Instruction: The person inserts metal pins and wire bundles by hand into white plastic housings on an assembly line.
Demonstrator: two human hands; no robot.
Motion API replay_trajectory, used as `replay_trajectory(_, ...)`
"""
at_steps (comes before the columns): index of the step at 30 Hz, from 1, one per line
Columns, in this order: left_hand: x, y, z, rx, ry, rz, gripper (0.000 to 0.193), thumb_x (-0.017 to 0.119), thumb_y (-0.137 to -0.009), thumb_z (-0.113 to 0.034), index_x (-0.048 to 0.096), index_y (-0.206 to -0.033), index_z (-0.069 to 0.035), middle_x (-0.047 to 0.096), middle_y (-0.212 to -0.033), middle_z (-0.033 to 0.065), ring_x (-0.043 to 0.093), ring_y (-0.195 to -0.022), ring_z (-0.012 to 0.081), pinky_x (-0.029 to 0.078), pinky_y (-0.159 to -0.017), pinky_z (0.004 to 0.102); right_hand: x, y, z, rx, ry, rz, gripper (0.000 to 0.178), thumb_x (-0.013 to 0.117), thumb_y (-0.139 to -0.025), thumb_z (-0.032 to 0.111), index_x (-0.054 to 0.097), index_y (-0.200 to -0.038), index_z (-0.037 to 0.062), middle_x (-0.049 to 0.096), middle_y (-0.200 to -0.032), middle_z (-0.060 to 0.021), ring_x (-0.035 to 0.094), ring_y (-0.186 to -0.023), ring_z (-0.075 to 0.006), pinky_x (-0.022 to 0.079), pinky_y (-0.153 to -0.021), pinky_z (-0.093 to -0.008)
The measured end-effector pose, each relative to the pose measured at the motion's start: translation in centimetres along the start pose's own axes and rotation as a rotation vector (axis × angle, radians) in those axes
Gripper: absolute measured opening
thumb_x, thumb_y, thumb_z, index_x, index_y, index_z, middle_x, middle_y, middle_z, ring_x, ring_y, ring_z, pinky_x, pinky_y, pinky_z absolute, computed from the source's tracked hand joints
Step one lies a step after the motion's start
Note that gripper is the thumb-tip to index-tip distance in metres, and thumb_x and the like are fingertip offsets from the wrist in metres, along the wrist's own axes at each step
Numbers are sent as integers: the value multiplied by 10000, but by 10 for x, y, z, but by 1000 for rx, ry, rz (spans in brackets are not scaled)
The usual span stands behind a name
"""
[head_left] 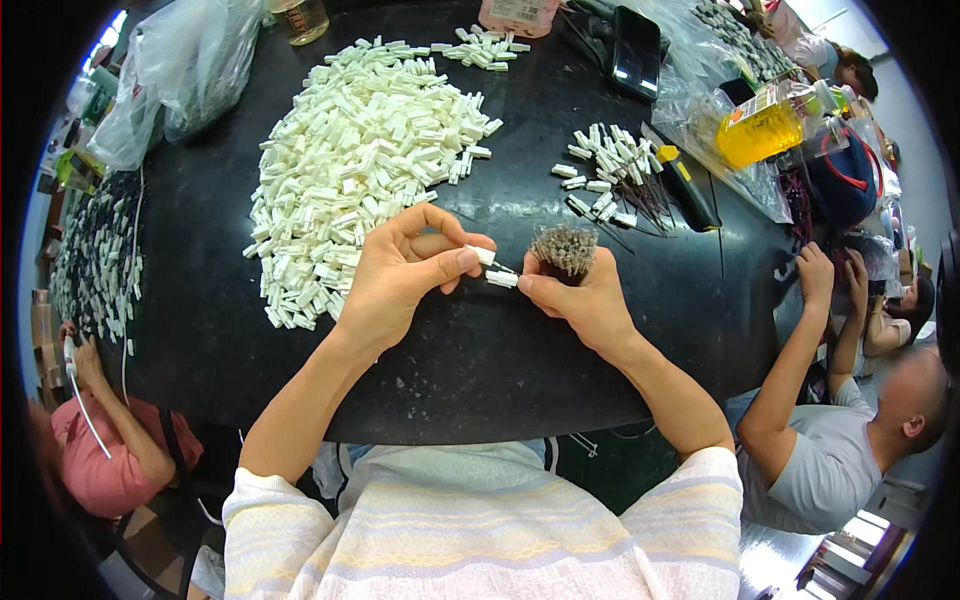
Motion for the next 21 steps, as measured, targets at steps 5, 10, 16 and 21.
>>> replay_trajectory(5,1,0,2,-44,-5,10,134,644,-769,-22,537,-849,-22,641,-907,148,527,-655,63,383,-543,175,-3,0,-2,-4,3,-4,77,638,-744,61,564,-731,42,496,-574,43,435,-505,-18,321,-446,-186)
replay_trajectory(10,-2,0,-2,-33,-7,34,121,636,-773,-10,539,-847,-16,642,-909,139,545,-681,61,402,-564,173,-4,0,-3,14,-19,1,81,640,-751,70,568,-731,40,500,-587,43,438,-516,-18,325,-453,-187)
replay_trajectory(16,7,2,3,-52,-60,91,99,609,-788,12,534,-852,0,643,-902,140,571,-717,75,457,-660,174,1,3,4,-37,58,-28,79,657,-741,66,585,-741,33,513,-626,49,446,-567,-17,347,-502,-180)
replay_trajectory(21,9,3,6,-59,-75,100,95,611,-792,2,528,-840,6,643,-897,137,571,-697,77,459,-655,182,4,3,-1,-78,83,-38,81,665,-739,62,595,-750,24,532,-661,46,458,-614,-16,368,-544,-179)
Point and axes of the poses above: each hand's wrist, its own y-axis away from the middle knuckle, its own x-axis out of the palm, z = x × y, the point moved 2 cm from there along -y, towards the middle knuckle
